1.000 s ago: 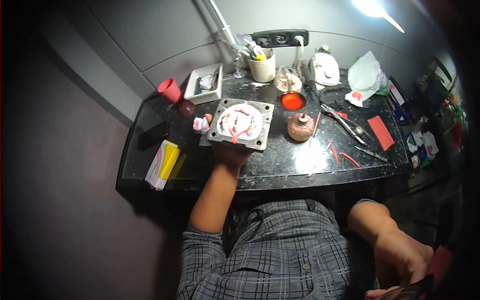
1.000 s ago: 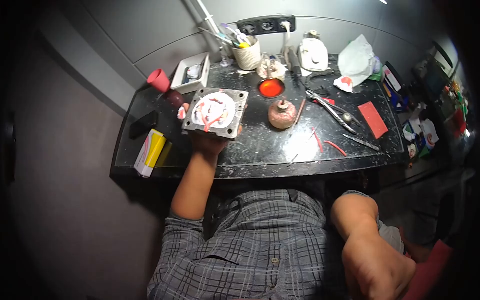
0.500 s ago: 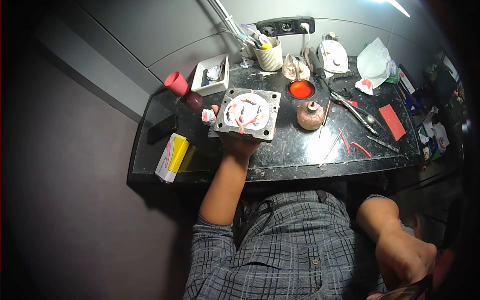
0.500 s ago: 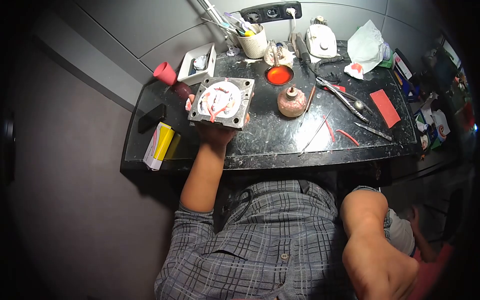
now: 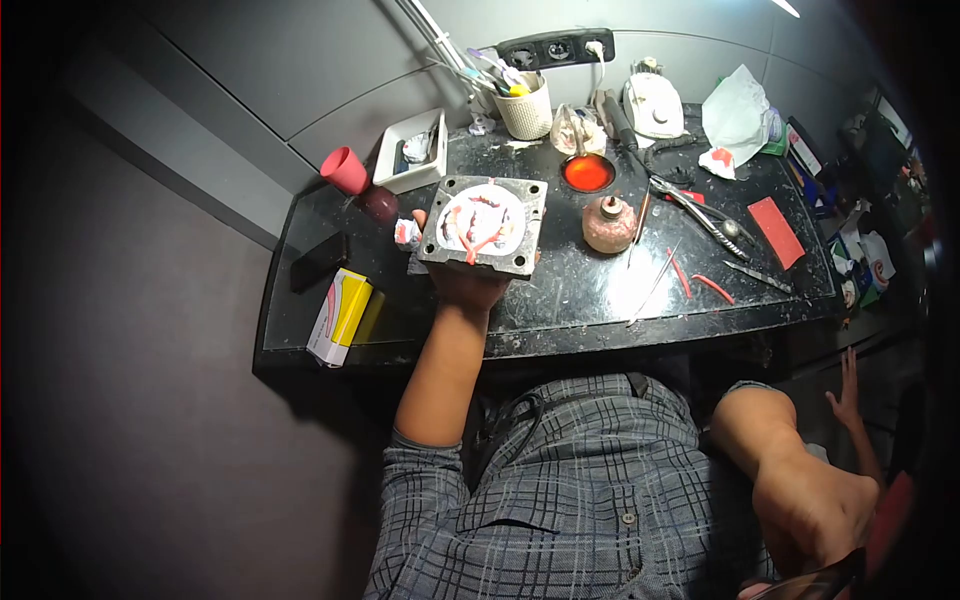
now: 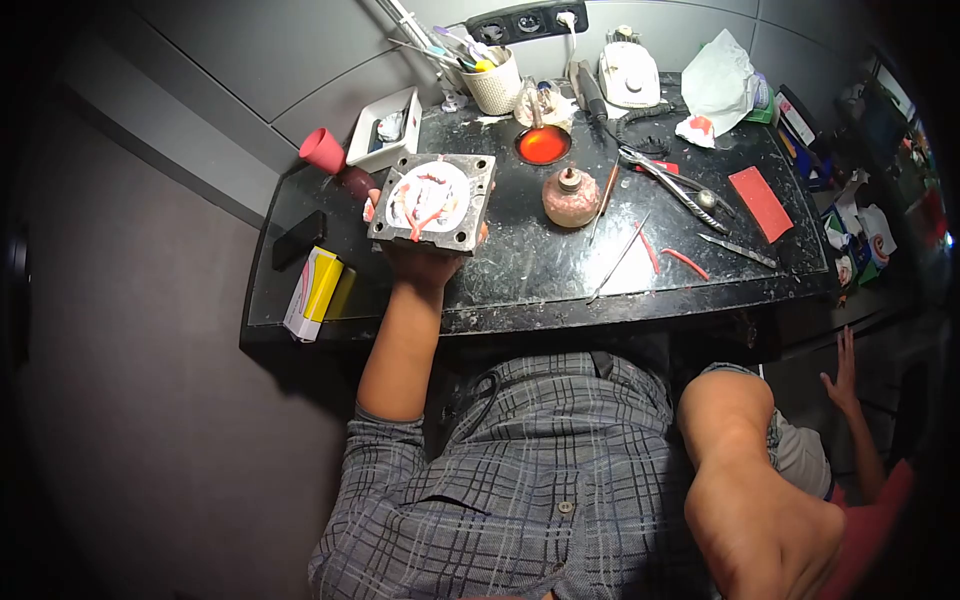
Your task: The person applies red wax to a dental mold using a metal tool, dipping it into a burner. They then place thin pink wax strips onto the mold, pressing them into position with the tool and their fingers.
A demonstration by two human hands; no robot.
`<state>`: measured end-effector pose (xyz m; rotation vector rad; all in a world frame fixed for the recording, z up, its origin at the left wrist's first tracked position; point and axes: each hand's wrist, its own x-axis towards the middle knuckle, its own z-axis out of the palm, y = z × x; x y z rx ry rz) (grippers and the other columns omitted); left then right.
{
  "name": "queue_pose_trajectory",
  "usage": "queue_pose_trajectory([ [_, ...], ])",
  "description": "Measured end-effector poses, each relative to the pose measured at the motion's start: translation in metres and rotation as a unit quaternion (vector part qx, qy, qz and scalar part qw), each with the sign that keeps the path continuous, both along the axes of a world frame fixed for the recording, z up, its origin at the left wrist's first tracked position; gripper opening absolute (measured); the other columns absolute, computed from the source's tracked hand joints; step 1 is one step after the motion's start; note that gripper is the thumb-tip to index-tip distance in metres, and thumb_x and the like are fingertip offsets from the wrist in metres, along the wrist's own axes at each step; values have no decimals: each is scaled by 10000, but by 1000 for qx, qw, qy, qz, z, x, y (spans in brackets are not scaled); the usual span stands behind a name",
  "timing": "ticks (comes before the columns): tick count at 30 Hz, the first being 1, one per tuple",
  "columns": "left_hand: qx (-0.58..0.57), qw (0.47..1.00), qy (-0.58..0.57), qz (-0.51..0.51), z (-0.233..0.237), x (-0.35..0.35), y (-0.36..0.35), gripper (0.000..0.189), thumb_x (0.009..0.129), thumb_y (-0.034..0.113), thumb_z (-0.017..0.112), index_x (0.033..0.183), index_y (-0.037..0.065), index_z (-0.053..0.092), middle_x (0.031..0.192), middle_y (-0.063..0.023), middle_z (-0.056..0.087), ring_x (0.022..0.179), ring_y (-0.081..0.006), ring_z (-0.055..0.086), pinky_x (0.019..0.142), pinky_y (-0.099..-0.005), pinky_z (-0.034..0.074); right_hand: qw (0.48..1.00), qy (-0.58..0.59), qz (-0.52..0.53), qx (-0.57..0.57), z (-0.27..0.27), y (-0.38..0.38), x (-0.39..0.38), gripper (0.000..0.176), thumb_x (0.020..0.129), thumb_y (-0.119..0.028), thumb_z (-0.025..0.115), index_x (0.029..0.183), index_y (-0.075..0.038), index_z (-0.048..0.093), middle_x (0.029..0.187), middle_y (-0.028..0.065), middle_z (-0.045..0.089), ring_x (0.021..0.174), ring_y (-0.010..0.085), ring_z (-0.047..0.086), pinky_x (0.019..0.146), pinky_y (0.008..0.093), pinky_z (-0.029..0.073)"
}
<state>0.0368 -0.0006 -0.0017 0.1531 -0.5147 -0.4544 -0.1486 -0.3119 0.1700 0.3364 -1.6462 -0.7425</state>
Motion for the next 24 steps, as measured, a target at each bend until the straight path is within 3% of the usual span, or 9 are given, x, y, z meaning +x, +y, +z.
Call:
queue_pose_trajectory([
  [11,0,999,-36,-1,-10,9,4,991,906,779,482,1625,121,301,1683,-262,197,1517,-545,215,1094,-780,298,998,26,3,-51,9,-11,-12,203,758,119,682,609,-18,689,627,34,725,601,112,699,804,263,596],
  [15,-24,999,-8,-28,0,2,-1,1027,898,818,464,1636,132,268,1691,-234,203,1524,-522,225,1089,-771,321,994,25,-58,-84,8,-13,-4,263,782,102,647,551,-23,661,600,22,716,585,75,691,842,245,589],
  [17,-13,1000,-10,-20,-8,6,4,1032,894,831,459,1638,144,262,1693,-222,208,1528,-511,226,1084,-768,334,991,67,-114,-10,6,-22,-1,358,860,25,570,517,-43,644,581,3,710,573,32,680,913,216,562],
  [18,20,999,20,31,-10,8,6,1027,894,830,458,1637,148,266,1688,-220,223,1526,-508,235,1082,-766,338,988,56,-141,-42,3,-30,5,419,915,-55,500,527,-83,655,573,-26,701,568,6,669,985,195,523],
  [19,54,994,50,82,-7,7,6,1021,895,830,458,1636,152,271,1684,-218,239,1523,-505,244,1081,-764,341,971,109,-215,-9,-2,-42,2,403,919,29,508,553,-29,668,575,48,699,517,120,675,964,309,575],
  [20,81,982,86,146,-5,6,2,1016,895,831,454,1630,150,287,1673,-186,287,1498,-495,298,1062,-758,366,957,142,-246,-54,-10,-50,4,427,939,-18,525,531,-74,642,557,16,683,504,109,667,986,293,545],
  [22,85,980,82,158,5,4,-4,1023,890,836,454,1627,145,294,1667,-164,310,1482,-484,328,1054,-752,376,928,216,-279,-116,-16,-52,5,505,994,-190,596,490,-165,569,519,-53,641,479,79,647,1032,247,444],
  [24,88,978,81,170,6,4,-6,1031,884,842,454,1624,140,302,1661,-142,333,1466,-472,357,1047,-746,387,892,261,-312,-198,-23,-59,8,511,984,-342,671,509,-170,590,539,-51,658,480,89,639,1016,334,360],
])
